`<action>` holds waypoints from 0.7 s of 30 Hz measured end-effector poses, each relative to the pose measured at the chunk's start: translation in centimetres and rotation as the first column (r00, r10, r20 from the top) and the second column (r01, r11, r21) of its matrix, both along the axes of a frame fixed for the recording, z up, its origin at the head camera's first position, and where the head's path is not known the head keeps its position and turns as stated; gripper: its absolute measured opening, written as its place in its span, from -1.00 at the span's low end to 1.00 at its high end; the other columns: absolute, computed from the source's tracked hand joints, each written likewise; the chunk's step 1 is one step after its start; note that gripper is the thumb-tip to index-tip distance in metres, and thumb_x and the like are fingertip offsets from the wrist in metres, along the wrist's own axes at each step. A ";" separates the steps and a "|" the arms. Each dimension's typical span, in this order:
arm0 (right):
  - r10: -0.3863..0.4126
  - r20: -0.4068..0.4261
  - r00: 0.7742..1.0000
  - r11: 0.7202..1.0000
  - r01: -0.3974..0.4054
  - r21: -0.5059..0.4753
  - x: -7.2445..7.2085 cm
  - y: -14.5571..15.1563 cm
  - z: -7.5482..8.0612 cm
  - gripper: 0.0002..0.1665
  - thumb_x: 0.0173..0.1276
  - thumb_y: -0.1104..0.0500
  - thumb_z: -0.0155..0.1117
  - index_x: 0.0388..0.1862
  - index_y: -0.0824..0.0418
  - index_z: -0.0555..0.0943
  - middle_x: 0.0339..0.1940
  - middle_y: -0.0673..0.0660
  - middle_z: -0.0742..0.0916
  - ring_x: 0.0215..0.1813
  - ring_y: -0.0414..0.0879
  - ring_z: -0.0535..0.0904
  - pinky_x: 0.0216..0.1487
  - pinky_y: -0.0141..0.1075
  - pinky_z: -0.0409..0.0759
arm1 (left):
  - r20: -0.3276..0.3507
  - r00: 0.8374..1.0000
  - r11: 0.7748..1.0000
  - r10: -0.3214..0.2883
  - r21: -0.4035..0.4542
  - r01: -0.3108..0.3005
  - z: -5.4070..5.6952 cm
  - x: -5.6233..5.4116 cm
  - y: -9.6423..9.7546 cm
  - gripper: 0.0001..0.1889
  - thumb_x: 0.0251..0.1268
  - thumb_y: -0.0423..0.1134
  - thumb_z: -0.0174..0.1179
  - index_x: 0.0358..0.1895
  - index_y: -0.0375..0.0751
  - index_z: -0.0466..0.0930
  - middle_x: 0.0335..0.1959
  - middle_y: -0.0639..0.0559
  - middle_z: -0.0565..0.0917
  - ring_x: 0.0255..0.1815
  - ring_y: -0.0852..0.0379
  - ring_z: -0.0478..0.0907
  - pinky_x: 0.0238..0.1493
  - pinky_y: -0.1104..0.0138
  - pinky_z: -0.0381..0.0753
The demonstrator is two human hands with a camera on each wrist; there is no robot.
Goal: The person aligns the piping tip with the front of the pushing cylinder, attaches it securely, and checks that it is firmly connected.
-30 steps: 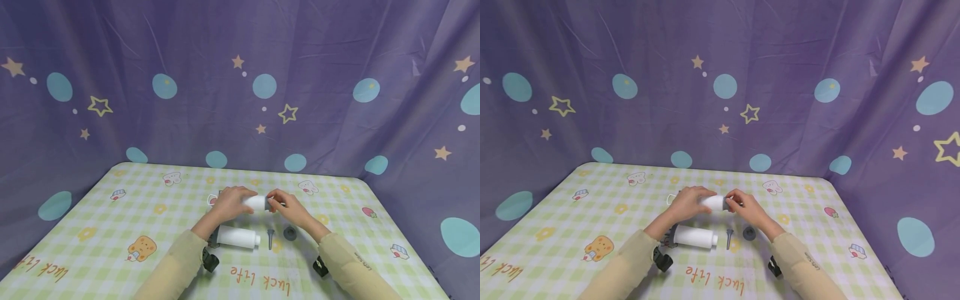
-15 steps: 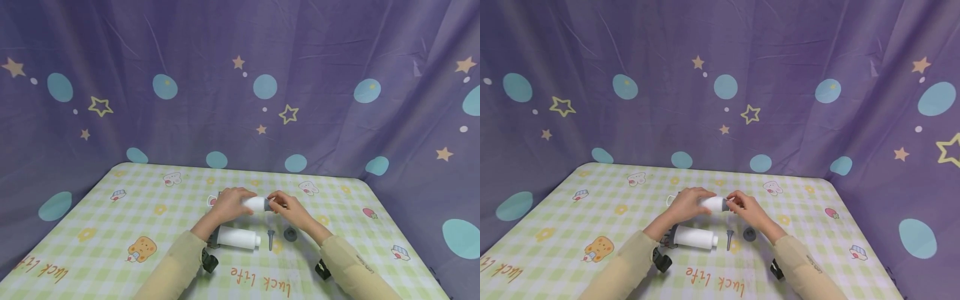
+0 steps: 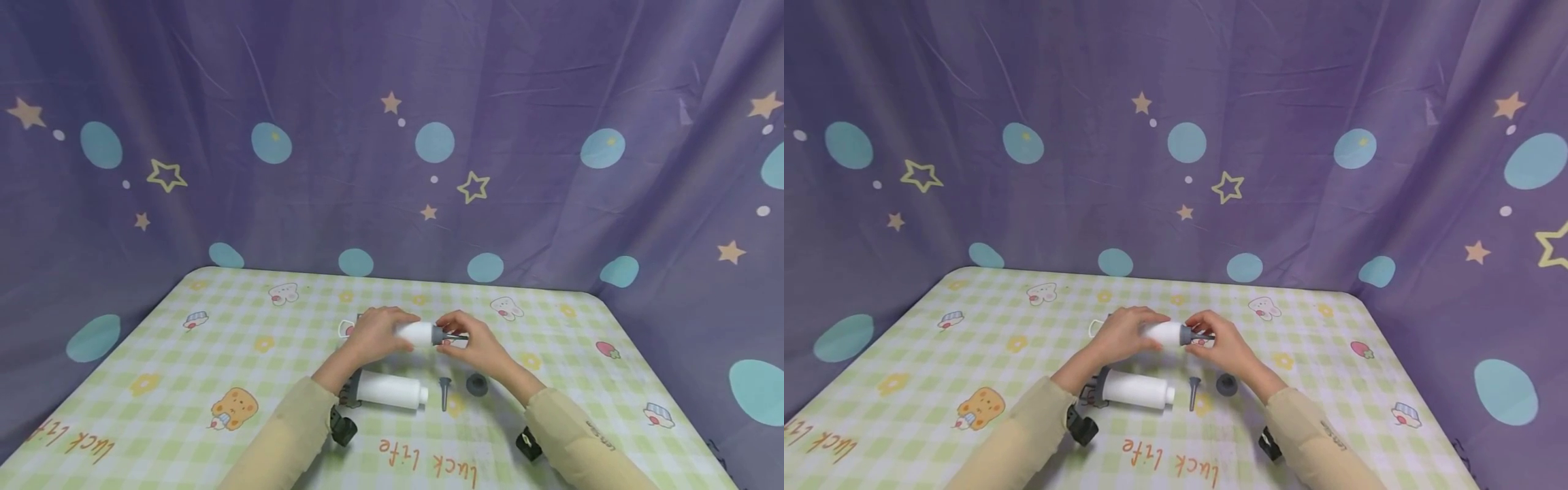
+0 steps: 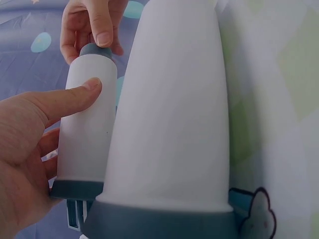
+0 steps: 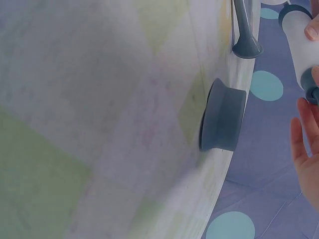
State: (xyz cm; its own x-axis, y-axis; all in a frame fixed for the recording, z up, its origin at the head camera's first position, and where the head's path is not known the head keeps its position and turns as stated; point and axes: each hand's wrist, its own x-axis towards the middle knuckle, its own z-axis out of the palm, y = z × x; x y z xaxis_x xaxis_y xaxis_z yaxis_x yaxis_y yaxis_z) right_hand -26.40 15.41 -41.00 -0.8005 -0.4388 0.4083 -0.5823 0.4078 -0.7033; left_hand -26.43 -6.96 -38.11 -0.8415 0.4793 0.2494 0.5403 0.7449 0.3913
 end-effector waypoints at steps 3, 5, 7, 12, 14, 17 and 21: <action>0.005 0.010 1.000 1.000 -0.005 0.009 0.9 -0.3 1.1 -0.58 0.05 0.30 0.38 -0.07 0.30 0.52 -0.21 0.16 0.67 -0.20 0.07 0.60 -0.09 -0.02 0.53 | -0.006 1.000 1.000 -0.008 0.009 0.008 -0.1 0.0 -0.1 -0.50 -0.12 -0.06 0.40 0.02 0.07 0.59 -0.10 0.13 0.64 -0.18 0.10 0.55 -0.04 0.14 0.39; 0.007 0.026 1.000 1.000 -0.008 0.020 1.5 -0.5 1.9 -0.61 0.09 0.30 0.35 -0.08 0.31 0.51 -0.21 0.18 0.66 -0.20 0.09 0.59 -0.09 0.00 0.52 | -0.011 1.000 1.000 -0.013 0.017 0.014 -0.1 0.0 -0.1 -0.51 -0.13 -0.06 0.40 0.01 0.07 0.60 -0.11 0.14 0.64 -0.19 0.11 0.55 -0.06 0.15 0.38; 0.003 0.040 0.999 0.999 -0.005 0.034 1.9 -0.5 2.3 -0.64 0.12 0.28 0.33 -0.07 0.30 0.51 -0.21 0.17 0.66 -0.18 0.08 0.60 -0.08 -0.01 0.53 | -0.012 1.000 1.000 -0.016 0.023 0.016 -0.1 0.1 -0.1 -0.50 -0.13 -0.06 0.40 0.01 0.07 0.60 -0.11 0.13 0.64 -0.19 0.12 0.55 -0.07 0.16 0.38; -0.001 0.059 0.998 0.999 -0.002 0.045 2.2 -0.5 2.5 -0.68 0.20 0.23 0.27 -0.07 0.28 0.51 -0.19 0.17 0.67 -0.13 0.06 0.61 -0.08 -0.02 0.54 | -0.011 1.000 1.000 -0.021 0.020 0.021 -0.1 0.2 -0.1 -0.49 -0.11 -0.06 0.39 0.03 0.03 0.59 -0.10 0.12 0.64 -0.20 0.11 0.55 -0.08 0.16 0.38; -0.001 0.068 0.998 0.999 -0.002 0.045 2.2 -0.5 2.5 -0.70 0.22 0.22 0.25 -0.07 0.28 0.51 -0.19 0.17 0.68 -0.12 0.06 0.61 -0.07 -0.05 0.55 | -0.010 1.000 1.000 -0.018 0.016 0.018 0.0 0.3 -0.1 -0.49 -0.11 -0.07 0.40 0.04 0.04 0.59 -0.10 0.12 0.64 -0.21 0.11 0.55 -0.08 0.16 0.38; -0.001 0.069 0.998 0.998 -0.002 0.058 2.2 -0.6 2.6 -0.72 0.25 0.21 0.21 -0.08 0.28 0.51 -0.20 0.17 0.68 -0.10 0.05 0.62 -0.07 -0.13 0.55 | -0.011 1.000 1.000 -0.016 0.013 0.016 0.1 0.3 -0.1 -0.49 -0.11 -0.08 0.40 0.04 0.04 0.58 -0.10 0.12 0.64 -0.21 0.11 0.55 -0.08 0.15 0.38; -0.003 0.086 0.996 0.997 -0.003 0.077 2.2 -0.6 2.6 -0.75 0.32 0.19 0.14 -0.07 0.26 0.50 -0.18 0.16 0.68 -0.06 0.06 0.61 -0.02 -0.14 0.54 | -0.011 1.000 1.000 -0.023 0.013 0.023 0.1 0.4 -0.2 -0.49 -0.10 -0.08 0.40 0.05 0.03 0.58 -0.09 0.12 0.64 -0.20 0.10 0.54 -0.07 0.15 0.38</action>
State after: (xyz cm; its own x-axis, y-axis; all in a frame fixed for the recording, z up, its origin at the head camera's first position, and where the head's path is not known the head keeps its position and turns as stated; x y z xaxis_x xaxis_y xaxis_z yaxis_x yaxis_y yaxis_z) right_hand -24.23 14.80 -38.38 -0.8312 -0.4662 0.3030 -0.5210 0.4627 -0.7173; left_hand -26.04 -7.12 -37.97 -0.8276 0.4947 0.2652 0.5613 0.7272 0.3951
